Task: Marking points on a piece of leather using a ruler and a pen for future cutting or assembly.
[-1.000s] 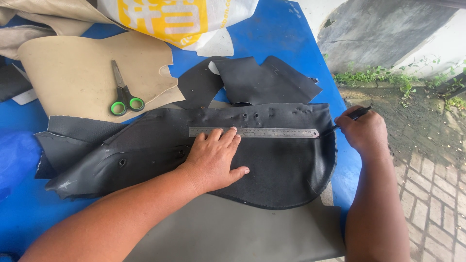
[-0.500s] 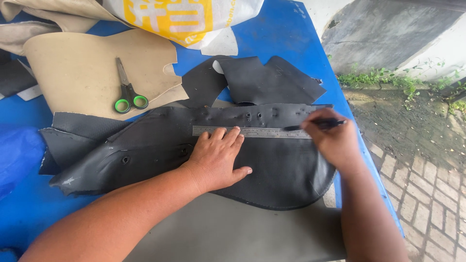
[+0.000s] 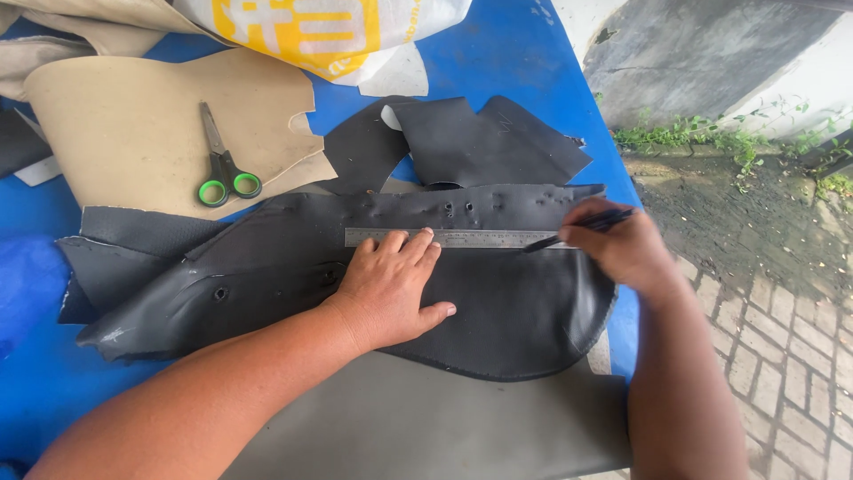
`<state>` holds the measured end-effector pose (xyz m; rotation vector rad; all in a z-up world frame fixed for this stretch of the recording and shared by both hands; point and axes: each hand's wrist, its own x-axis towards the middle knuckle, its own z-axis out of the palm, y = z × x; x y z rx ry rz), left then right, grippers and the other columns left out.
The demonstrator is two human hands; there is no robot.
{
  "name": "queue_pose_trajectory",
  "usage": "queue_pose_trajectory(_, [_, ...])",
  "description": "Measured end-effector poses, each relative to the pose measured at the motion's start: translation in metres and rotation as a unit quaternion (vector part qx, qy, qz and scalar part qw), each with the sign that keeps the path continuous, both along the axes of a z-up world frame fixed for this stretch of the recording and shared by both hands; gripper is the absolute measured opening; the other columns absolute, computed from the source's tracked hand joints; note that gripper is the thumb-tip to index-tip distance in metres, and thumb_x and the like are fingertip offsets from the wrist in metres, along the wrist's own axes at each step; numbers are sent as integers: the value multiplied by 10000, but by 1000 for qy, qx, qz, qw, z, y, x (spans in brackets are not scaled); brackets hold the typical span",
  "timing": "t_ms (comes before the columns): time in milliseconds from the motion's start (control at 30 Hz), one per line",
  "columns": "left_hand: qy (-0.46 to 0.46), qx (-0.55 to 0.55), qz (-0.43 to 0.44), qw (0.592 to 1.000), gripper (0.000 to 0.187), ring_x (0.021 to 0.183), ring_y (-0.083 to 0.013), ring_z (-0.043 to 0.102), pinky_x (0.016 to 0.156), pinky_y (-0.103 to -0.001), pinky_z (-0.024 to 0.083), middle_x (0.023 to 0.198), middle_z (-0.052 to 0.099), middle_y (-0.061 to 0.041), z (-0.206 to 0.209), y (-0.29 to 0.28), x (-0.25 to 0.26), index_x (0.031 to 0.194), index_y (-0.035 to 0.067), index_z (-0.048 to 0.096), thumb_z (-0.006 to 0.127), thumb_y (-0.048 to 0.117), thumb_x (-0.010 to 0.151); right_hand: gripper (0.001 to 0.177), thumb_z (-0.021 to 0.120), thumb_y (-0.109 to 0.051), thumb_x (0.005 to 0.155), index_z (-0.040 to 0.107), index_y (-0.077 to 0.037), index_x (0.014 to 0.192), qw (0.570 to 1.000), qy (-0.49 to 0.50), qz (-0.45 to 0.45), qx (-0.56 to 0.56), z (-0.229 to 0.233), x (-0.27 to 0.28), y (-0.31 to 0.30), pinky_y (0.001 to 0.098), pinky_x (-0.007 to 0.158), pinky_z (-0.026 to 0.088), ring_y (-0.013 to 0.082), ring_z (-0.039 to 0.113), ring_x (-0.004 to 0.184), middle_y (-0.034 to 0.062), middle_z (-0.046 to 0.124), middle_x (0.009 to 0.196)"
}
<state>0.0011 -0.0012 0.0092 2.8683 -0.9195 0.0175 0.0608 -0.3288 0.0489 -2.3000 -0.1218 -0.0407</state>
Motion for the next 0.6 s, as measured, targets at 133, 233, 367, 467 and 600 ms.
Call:
queue_pose_trajectory(133, [-130, -35, 39, 990, 858, 1175, -285, 550, 808, -476, 482, 1492, 544, -36, -37, -5, 6, 1347, 114, 613, 630, 766, 790, 62, 786, -112, 826, 744, -130, 868, 992, 87, -88, -30, 11, 3, -36, 271, 721, 437, 129, 633, 700, 24, 713, 728])
queue_pose_trajectory(233, [-135, -26, 39, 990, 861, 1162, -282, 550, 802, -460, 481, 1489, 540, -22, -38, -5, 6, 1362, 116, 613, 608, 773, 806, 100, 754, -100, 816, 713, -77, 905, 990, 82, -116, 7, 9, 6, -56, 288, 740, 444, 170, 640, 712, 84, 698, 727])
queue_pose_trajectory(367, [-150, -29, 38, 988, 863, 1147, -277, 559, 788, -456, 483, 1476, 554, -20, -39, -5, 6, 1350, 123, 626, 609, 783, 794, 72, 735, -125, 825, 733, -81, 883, 985, 82, -147, -38, 10, 8, -64, 305, 674, 424, 177, 631, 686, 94, 707, 711])
queue_pose_trajectory(467, [-152, -31, 36, 987, 862, 1142, -277, 560, 783, -457, 483, 1475, 556, -25, -39, -4, 6, 1347, 123, 623, 612, 783, 793, 69, 720, -133, 844, 731, -98, 902, 984, 57, -159, -51, 0, 14, -73, 307, 643, 434, 171, 645, 674, 94, 721, 722])
queue_pose_trajectory(600, [-142, -43, 37, 988, 858, 1187, -290, 536, 840, -461, 470, 1529, 502, -81, -39, -4, 5, 1360, 114, 612, 628, 761, 797, 60, 755, -236, 966, 723, -200, 1000, 974, -16, -221, -42, 4, 9, -54, 309, 638, 477, 143, 669, 743, 58, 729, 807])
